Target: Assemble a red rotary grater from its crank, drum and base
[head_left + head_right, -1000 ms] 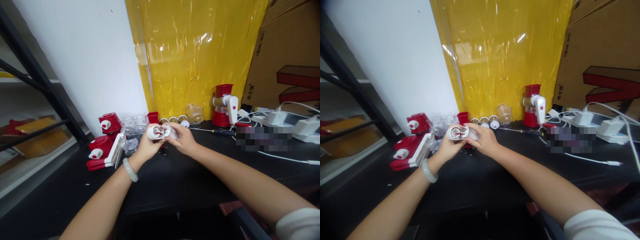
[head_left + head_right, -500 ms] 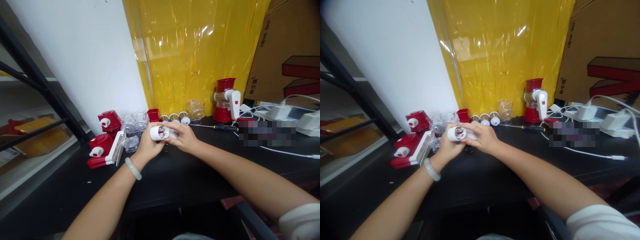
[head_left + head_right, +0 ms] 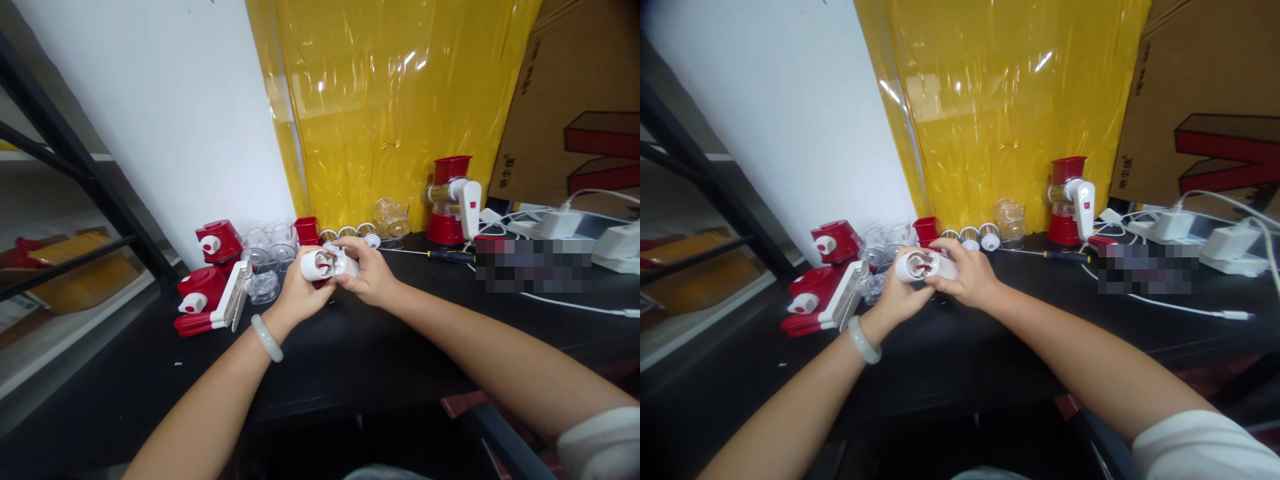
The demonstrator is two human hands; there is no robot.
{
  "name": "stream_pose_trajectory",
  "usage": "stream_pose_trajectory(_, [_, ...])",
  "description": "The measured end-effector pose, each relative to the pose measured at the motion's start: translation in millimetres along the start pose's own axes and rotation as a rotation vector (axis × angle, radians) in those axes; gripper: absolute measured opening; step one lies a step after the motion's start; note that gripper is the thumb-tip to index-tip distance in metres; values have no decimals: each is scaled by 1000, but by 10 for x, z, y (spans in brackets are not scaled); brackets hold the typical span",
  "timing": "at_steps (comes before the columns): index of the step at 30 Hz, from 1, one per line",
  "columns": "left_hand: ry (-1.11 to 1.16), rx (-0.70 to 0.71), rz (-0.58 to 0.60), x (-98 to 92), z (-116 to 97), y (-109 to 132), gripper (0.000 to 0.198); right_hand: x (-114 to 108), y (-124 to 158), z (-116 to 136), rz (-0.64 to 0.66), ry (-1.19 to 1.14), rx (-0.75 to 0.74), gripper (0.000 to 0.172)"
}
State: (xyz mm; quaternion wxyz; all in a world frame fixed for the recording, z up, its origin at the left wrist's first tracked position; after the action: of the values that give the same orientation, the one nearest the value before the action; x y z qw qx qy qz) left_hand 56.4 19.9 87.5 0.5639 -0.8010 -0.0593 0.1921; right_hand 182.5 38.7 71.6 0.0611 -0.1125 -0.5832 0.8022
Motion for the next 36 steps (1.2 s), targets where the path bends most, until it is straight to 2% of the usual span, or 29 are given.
stream_pose_trajectory(5, [12,4,5,12,0,11,36,-53,-29,125,-62,78,-90,48])
stream_pose_trajectory(11, [-6,-26,1,8,20,18,35,-38,-50,181,-28,139,-135,45])
stream_pose_trajectory(16, [-6,4,-7,-14,-2,14,38,-3,-42,252,-2,146,-229,43])
stream_pose_trajectory(21, [-3,19,5,-1,-6,14,38,11,-37,241,13,152,-228,45])
stream_pose_trajectory(31, [9,-39,38,33,24,13,36,18,-27,211,36,133,-178,48])
stream_pose_trajectory(36, [10,-31,40,40,32,21,35,7,-30,229,20,113,-210,48])
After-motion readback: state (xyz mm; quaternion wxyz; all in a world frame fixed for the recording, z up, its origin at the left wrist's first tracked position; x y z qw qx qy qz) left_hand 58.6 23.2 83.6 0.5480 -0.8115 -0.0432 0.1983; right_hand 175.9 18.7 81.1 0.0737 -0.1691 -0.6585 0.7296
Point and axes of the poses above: each hand's wrist, its own y-axis away from the middle knuckle, its own x-axis out of the palm, z = x × y, the point moved 9 cm from there along -y, towards the middle knuckle, and after that the axes turned 12 degrees about -z, right-handed, at the moved point
